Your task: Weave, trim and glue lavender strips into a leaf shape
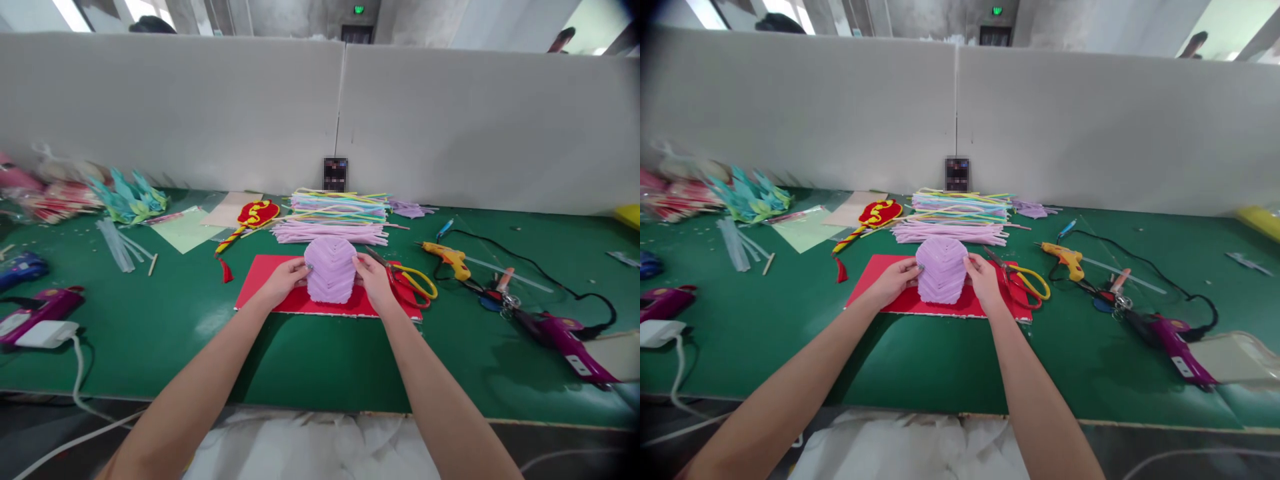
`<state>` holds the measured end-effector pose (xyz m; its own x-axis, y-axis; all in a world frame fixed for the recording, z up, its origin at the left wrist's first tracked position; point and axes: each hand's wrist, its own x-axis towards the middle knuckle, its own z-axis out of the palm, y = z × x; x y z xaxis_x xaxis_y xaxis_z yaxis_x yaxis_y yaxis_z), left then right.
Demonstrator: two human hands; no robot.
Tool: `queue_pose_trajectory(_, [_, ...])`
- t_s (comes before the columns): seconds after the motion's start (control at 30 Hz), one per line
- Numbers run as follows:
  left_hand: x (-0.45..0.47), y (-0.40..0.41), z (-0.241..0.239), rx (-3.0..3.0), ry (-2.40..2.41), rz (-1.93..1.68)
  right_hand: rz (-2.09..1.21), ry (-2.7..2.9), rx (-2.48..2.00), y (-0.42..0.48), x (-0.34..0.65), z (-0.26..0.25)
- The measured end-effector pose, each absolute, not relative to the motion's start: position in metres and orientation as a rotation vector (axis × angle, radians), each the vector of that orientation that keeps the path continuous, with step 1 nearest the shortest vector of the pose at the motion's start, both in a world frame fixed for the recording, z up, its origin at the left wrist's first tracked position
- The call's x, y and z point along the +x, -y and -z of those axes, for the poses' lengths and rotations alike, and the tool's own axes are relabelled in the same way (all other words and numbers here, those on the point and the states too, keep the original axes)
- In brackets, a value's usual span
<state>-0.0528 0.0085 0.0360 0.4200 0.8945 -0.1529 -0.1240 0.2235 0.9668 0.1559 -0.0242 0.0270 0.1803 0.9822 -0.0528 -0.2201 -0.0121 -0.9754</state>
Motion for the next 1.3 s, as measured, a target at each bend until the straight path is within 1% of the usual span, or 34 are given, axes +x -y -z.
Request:
queue_pose_trajectory(0.2, [-0.052, -0.009, -0.036, 1.124, -0.866, -0.817, -1.190, 0.881, -1.174, 0.025, 0.159, -0.024])
queue_pose_trajectory(0.33, [-0.051, -0.009, -0.036, 1.113, -0.894, -0.858, -1.249, 0.867, -1.139, 0.027, 0.158, -0.025])
queue_pose_trajectory(0.5, [-0.050, -0.011, -0.033, 1.061, -0.869, -0.969, -1.381, 1.035, -1.077, 0.034, 0.155, -0.031])
queue_pose_trajectory(0.63, [-0.050, -0.011, -0.033, 1.026, -0.839, -1.005, -1.402, 1.115, -1.059, 0.037, 0.155, -0.031])
queue_pose_trajectory(0.97, [-0.048, -0.008, -0.028, 1.091, -0.755, -0.858, -1.331, 1.045, -1.088, 0.032, 0.153, -0.025])
queue_pose_trajectory(1.3, [-0.047, -0.002, -0.037, 1.397, -0.765, -0.681, -1.198, 0.961, -1.107, 0.030, 0.154, -0.024])
